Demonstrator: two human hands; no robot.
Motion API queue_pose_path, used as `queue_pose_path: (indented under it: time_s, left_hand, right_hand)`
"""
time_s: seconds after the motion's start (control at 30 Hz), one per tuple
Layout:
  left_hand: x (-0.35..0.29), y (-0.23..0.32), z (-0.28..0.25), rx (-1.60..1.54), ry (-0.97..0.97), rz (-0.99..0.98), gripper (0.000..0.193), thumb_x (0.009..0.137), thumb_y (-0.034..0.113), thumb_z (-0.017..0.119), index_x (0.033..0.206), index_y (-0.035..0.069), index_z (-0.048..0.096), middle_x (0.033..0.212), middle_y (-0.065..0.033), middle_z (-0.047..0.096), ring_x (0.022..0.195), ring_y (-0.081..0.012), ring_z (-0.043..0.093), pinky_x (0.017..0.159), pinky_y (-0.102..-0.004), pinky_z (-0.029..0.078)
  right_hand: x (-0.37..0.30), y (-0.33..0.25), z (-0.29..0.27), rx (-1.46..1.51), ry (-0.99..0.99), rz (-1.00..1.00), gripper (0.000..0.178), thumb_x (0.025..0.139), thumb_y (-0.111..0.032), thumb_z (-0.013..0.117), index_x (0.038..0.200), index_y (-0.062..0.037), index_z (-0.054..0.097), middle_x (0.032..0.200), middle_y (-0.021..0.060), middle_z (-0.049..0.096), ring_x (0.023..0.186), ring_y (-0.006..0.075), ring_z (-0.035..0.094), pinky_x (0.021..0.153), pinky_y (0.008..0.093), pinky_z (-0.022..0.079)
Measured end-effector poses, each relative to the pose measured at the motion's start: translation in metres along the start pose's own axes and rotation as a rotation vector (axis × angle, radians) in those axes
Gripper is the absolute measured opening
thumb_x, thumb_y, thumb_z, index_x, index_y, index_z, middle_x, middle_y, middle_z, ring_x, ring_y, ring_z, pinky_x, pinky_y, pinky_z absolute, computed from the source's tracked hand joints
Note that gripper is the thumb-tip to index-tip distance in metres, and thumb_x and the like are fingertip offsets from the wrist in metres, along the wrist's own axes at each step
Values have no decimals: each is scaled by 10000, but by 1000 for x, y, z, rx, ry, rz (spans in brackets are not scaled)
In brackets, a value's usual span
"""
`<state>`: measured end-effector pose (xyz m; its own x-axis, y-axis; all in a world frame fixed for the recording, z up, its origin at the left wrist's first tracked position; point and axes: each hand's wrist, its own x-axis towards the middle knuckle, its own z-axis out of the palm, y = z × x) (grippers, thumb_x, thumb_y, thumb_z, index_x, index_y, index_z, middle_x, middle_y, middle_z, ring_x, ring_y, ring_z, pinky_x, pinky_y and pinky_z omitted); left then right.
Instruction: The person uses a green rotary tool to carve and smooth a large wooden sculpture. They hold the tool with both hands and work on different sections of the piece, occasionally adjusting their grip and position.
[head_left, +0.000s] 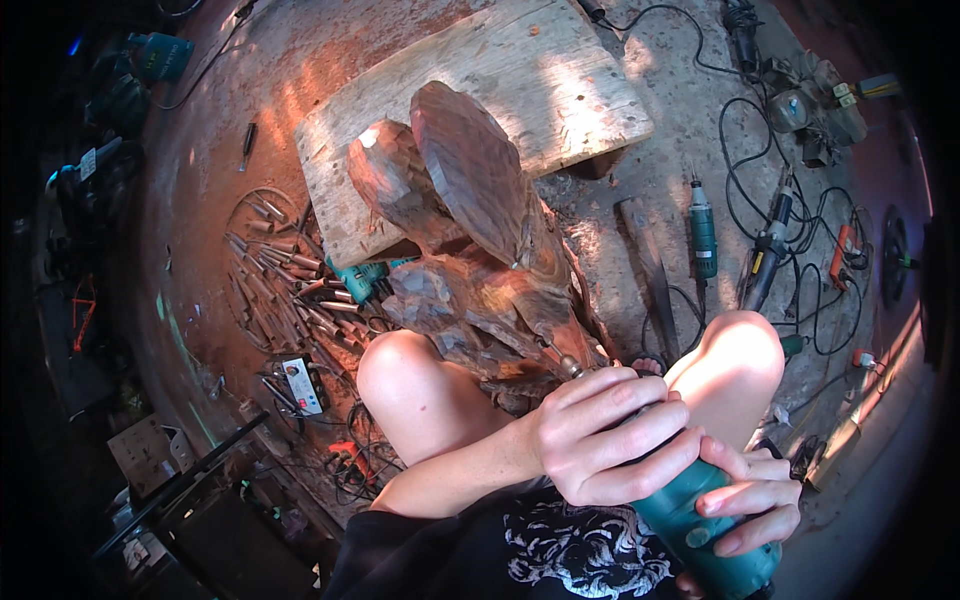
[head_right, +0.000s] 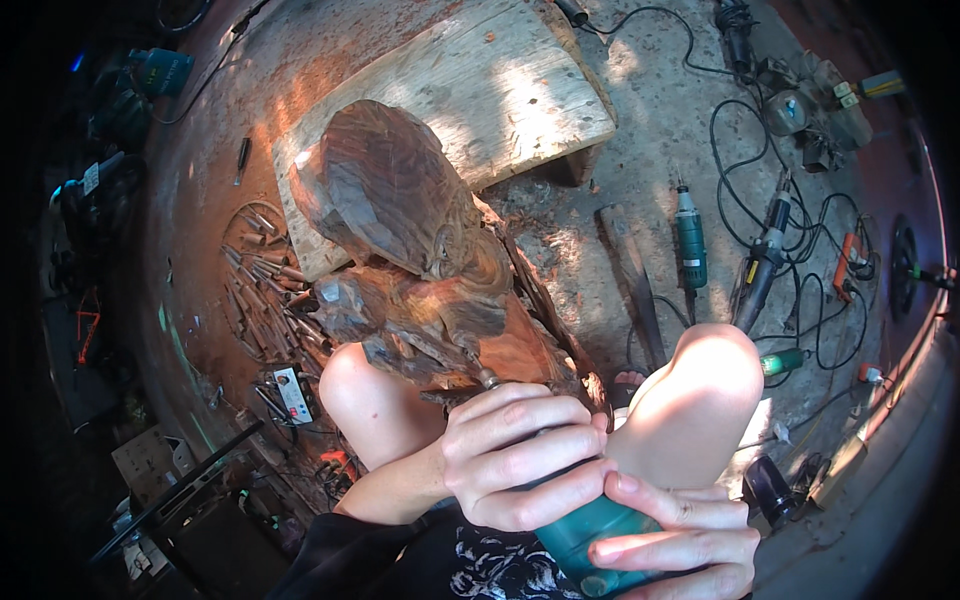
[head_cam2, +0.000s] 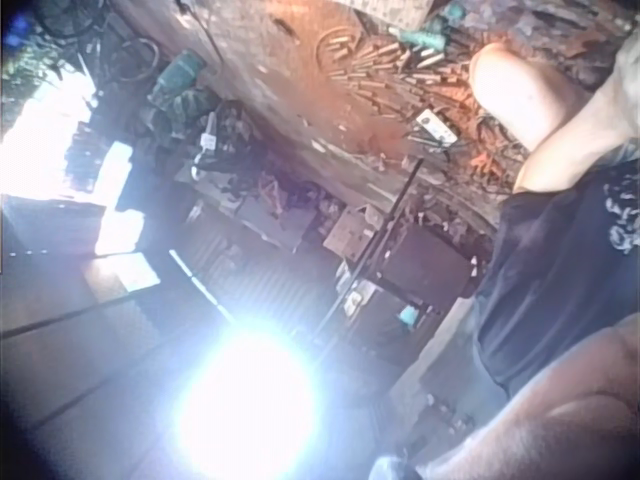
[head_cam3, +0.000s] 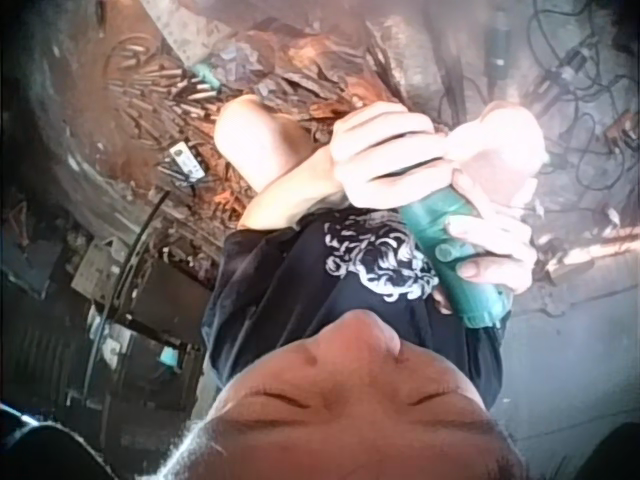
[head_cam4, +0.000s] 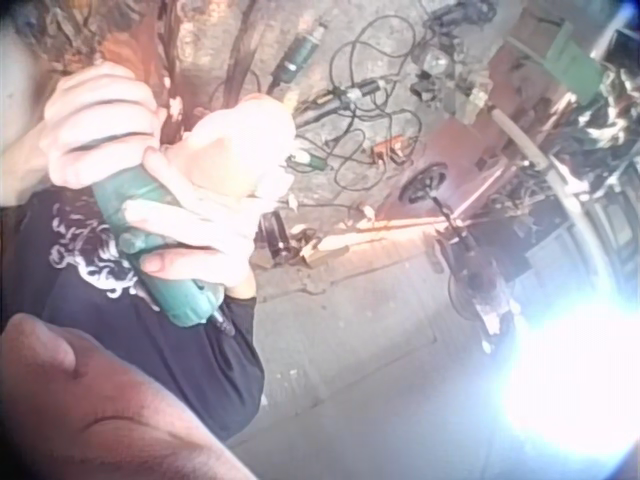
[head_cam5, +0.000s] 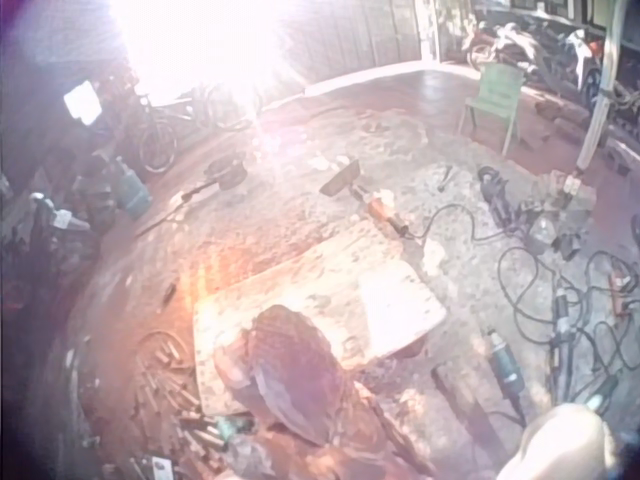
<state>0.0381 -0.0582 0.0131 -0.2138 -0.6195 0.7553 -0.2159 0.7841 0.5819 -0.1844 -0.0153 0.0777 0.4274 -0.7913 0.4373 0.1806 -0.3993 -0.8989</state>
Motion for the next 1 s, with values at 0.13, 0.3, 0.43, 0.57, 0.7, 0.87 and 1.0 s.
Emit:
queue_pose_path:
  time_s: [0.13, 0.3, 0.43, 0.57, 0.7, 0.87, 1.0]
  left_hand:
    - [7, 4, 0, -51, 22, 82, 411, 794, -62, 893, 1145, 68, 723, 1044, -90, 753, 857, -240, 754, 675, -345, 636]
    - [-2, -3, -9, -98, -1, 118, 469, 792, -39, 902, 1195, 65, 686, 1046, -101, 754, 873, -255, 760, 688, -351, 637]
    - [-1, -3, -16, -117, -45, 69, 430, 827, -5, 883, 1198, 65, 677, 1049, -103, 750, 876, -265, 759, 695, -366, 645]
    - [-2, -4, -15, -121, -29, 72, 417, 834, -1, 878, 1194, 64, 676, 1054, -108, 749, 878, -269, 760, 691, -368, 645]
    - [-1, -5, -17, -125, -32, 72, 402, 843, 11, 872, 1190, 61, 675, 1056, -111, 747, 881, -271, 762, 687, -368, 646]
    - [-1, -6, -17, -133, -26, 77, 390, 850, 16, 866, 1188, 61, 677, 1060, -112, 746, 879, -273, 763, 674, -368, 644]
    - [-1, -6, -17, -137, -14, 69, 391, 846, 15, 869, 1185, 63, 680, 1061, -112, 745, 880, -274, 764, 671, -367, 641]
  right_hand:
    - [0, -8, 10, -91, 29, -130, 460, 859, -238, 929, 1116, -70, 586, 1198, 298, 730, 1151, 649, 682, 975, 698, 609]
    - [5, -31, 13, -136, -128, -2, 395, 826, -122, 884, 1163, -72, 685, 1154, 255, 773, 1049, 607, 735, 901, 658, 643]
    - [6, -13, 28, -150, -33, -137, 334, 859, -93, 836, 1150, -58, 677, 1117, 272, 772, 1034, 601, 741, 882, 665, 645]
    - [7, 17, 44, -176, 107, -390, 239, 870, -59, 761, 1095, -28, 686, 1051, 312, 777, 1020, 629, 738, 861, 679, 651]
    - [9, 14, 49, -193, 161, -392, 201, 895, -54, 729, 1083, -1, 678, 1034, 324, 779, 1031, 632, 736, 850, 678, 655]
    - [9, 13, 49, -200, 153, -393, 191, 908, -59, 723, 1086, -3, 681, 1033, 320, 782, 1039, 638, 731, 857, 686, 649]
    - [10, 15, 51, -183, 163, -405, 175, 914, -58, 722, 1077, -5, 686, 1036, 322, 781, 1048, 642, 726, 870, 693, 644]
